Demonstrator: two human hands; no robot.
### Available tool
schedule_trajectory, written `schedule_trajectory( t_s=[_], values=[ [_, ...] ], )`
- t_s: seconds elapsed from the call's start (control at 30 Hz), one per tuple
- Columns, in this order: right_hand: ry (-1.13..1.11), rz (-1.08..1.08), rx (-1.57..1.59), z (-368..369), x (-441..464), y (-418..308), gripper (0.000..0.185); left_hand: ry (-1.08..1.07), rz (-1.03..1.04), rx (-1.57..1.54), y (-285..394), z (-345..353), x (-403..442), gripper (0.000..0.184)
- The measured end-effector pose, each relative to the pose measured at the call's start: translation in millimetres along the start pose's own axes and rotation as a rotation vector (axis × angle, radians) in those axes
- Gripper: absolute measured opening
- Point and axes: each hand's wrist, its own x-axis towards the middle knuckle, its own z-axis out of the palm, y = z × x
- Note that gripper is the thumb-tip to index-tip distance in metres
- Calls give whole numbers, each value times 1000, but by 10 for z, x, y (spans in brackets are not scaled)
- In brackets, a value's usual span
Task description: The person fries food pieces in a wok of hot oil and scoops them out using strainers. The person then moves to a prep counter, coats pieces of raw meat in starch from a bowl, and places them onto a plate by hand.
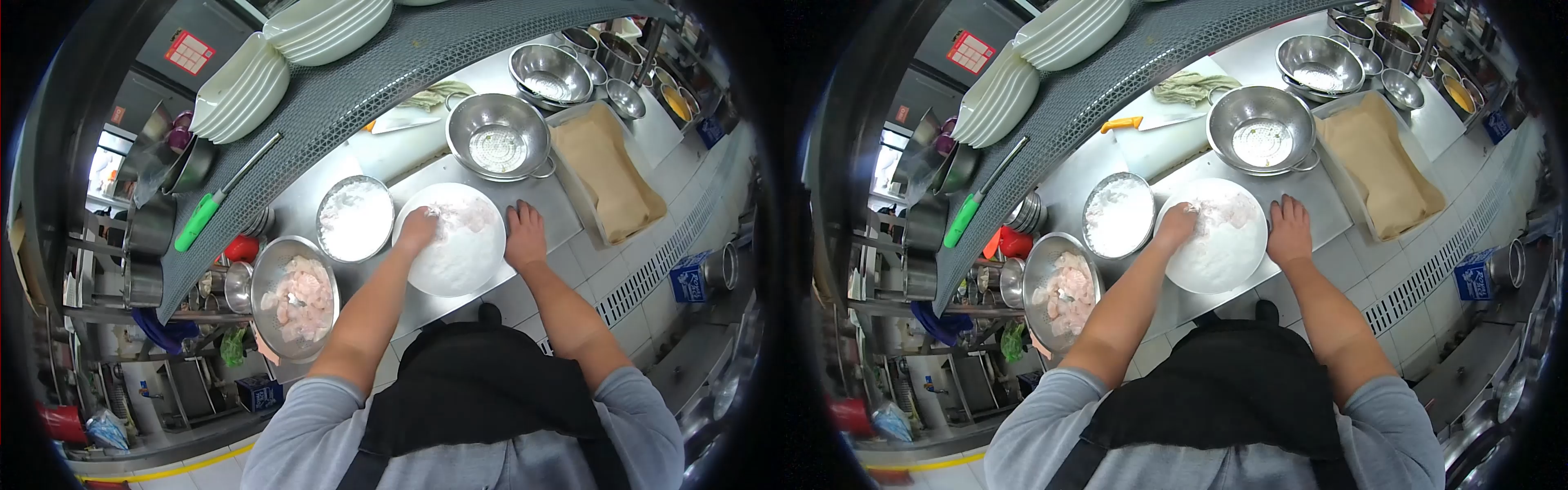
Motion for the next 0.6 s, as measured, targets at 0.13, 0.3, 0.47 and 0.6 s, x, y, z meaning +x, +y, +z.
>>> schedule_trajectory(
  t_s=[0.13,0.3,0.47,0.6],
  values=[
    [-10,-3,-6,-21,-26,-15,39,-25,-117,-508,128,-185,-11,42],
    [-22,-6,-13,17,-28,-11,39,1,-103,-311,-161,77,96,42],
    [-3,-6,-16,22,-35,7,40,43,-126,-591,84,-183,-51,45],
    [-16,-12,-14,20,-42,-5,40,14,63,129,-77,-79,-152,46]
  ],
)
